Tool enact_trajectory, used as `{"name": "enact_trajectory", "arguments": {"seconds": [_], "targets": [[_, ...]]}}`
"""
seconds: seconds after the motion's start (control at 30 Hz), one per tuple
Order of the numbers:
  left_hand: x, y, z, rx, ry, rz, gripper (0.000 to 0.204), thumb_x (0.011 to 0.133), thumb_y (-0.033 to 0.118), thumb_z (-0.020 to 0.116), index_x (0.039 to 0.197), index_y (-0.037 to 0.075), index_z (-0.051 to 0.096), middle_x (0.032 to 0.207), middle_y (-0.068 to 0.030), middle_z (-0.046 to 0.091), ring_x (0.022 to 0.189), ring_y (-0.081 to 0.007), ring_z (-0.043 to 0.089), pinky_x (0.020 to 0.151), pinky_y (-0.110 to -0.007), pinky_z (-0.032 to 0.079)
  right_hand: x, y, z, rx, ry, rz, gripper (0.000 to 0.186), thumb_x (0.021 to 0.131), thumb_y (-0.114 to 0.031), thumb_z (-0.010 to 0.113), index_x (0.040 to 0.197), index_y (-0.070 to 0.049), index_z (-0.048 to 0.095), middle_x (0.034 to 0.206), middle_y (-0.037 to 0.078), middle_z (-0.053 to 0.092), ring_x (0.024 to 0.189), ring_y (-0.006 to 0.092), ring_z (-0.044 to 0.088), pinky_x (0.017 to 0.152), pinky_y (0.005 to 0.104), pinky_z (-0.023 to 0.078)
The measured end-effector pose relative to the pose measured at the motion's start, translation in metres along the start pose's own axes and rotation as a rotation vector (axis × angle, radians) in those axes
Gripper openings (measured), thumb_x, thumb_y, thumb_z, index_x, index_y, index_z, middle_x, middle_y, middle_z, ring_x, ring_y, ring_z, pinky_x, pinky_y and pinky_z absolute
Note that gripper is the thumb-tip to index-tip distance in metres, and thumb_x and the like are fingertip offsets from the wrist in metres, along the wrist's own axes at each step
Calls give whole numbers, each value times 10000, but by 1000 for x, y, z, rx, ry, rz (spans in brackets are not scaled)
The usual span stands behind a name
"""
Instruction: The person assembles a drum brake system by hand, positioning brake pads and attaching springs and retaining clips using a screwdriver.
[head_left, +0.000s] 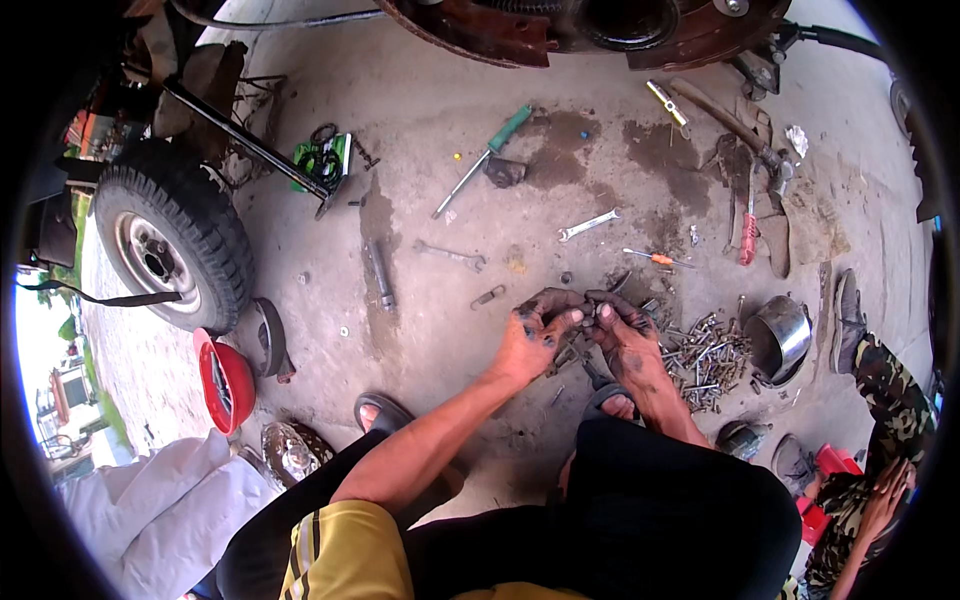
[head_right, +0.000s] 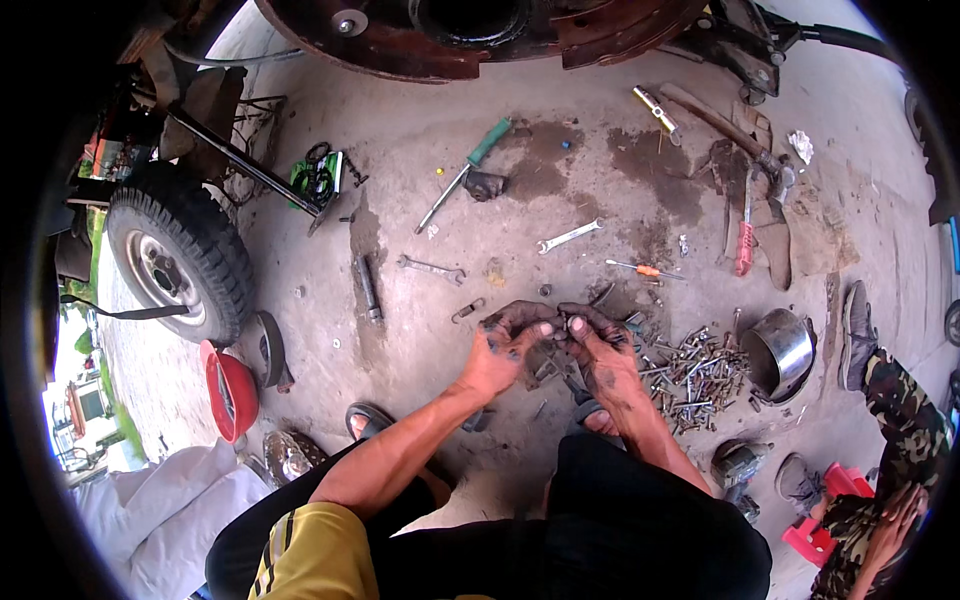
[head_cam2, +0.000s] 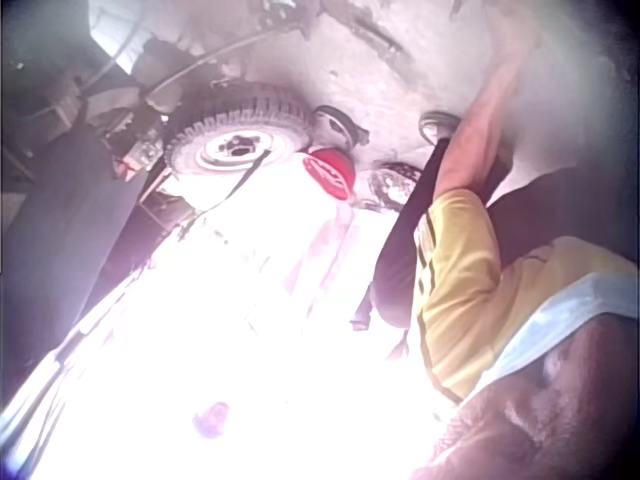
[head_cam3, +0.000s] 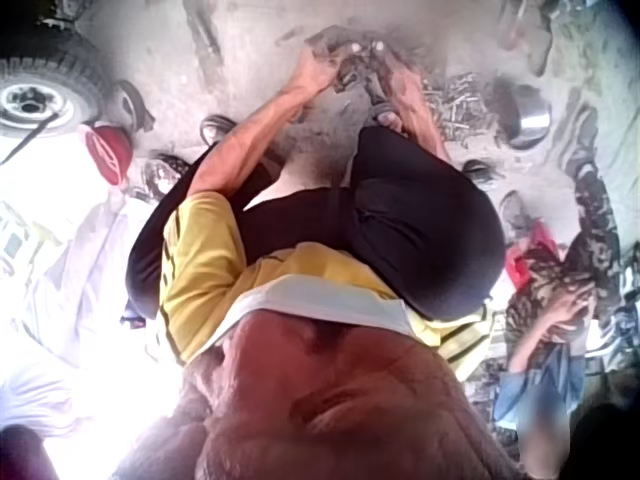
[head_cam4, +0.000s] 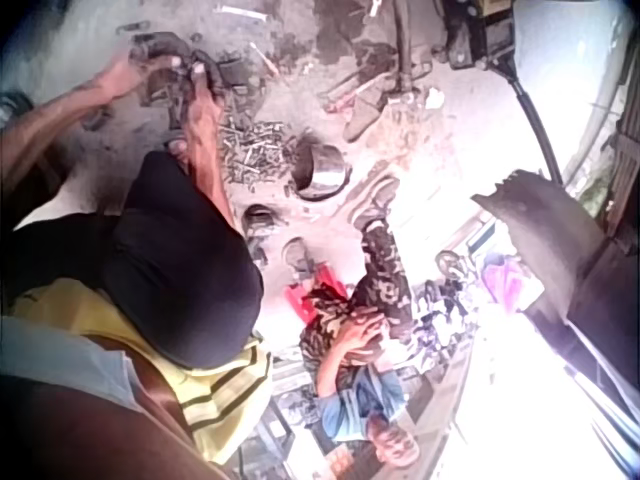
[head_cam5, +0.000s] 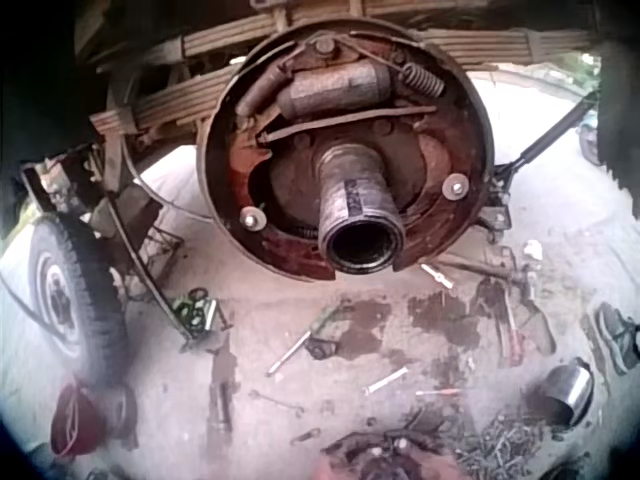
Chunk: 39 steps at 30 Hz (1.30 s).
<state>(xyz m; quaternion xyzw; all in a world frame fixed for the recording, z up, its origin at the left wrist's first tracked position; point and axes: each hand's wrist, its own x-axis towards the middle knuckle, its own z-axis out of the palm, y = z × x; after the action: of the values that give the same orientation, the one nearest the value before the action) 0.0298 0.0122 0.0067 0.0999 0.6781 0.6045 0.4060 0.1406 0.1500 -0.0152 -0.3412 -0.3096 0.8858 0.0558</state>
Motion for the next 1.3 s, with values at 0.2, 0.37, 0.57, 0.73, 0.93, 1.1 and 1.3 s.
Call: {"name": "enact_trajectory", "arguments": {"seconds": [0.2, 0.37, 0.57, 0.73, 0.93, 1.1, 1.3], "targets": [[7, 1, -3, 45, -9, 3, 183, 964, 134, 648, 1071, -10, 687, 984, -76, 725, 900, -132, 640, 850, -305, 515, -6, -6, 5, -73, 6, -44, 297, 935, -97, 679, 1207, 19, 648, 1068, 68, 696, 958, 148, 647, 851, 281, 527], [0, -6, 4, -50, -36, -93, 190, 958, 147, 667, 1065, -10, 678, 1034, -55, 707, 948, -118, 622, 881, -289, 495, -13, 2, -4, -94, 48, -16, 274, 935, -128, 692, 1179, -5, 663, 1046, 55, 693, 920, 131, 619, 809, 272, 501], [-11, -1, 1, 678, -230, 94, 143, 910, 113, 680, 1028, 31, 684, 1001, -107, 695, 923, -185, 645, 849, -316, 500, -28, -9, -11, 215, 277, -97, 214, 958, -199, 677, 1110, -58, 623, 1005, 51, 679, 950, 186, 646, 809, 346, 518], [19, -12, -58, 769, -104, 339, 192, 842, 59, 644, 1034, 53, 660, 984, -176, 668, 903, -382, 651, 802, -426, 531, -28, -28, -40, 268, 366, -244, 213, 978, -249, 647, 1097, -81, 593, 997, 40, 657, 938, 199, 642, 823, 348, 514], [42, 8, -92, 897, -222, 309, 271, 795, -3, 712, 1059, 29, 656, 1037, -133, 651, 910, -317, 651, 817, -371, 519, -30, -51, -61, 121, 519, -395, 187, 991, -229, 603, 1078, -64, 603, 941, 33, 633, 844, 164, 612, 761, 334, 518], [27, 24, -54, 1007, -440, 470, 474, 742, 40, 787, 1194, 67, 645, 1233, -134, 608, 1157, -333, 576, 1012, -402, 463, -35, -37, -68, -448, 532, -463, 143, 984, -135, 504, 1041, -33, 587, 826, 9, 562, 758, 119, 530, 710, 308, 493], [22, 10, -42, 1305, -502, 391, 528, 745, 146, 813, 1236, 78, 630, 1268, -142, 615, 1252, -362, 525, 1082, -430, 410, -25, -15, -46, -1600, 244, -834, 258, 865, -162, 610, 1052, 16, 596, 943, 172, 613, 912, 318, 618, 809, 417, 495]]}}
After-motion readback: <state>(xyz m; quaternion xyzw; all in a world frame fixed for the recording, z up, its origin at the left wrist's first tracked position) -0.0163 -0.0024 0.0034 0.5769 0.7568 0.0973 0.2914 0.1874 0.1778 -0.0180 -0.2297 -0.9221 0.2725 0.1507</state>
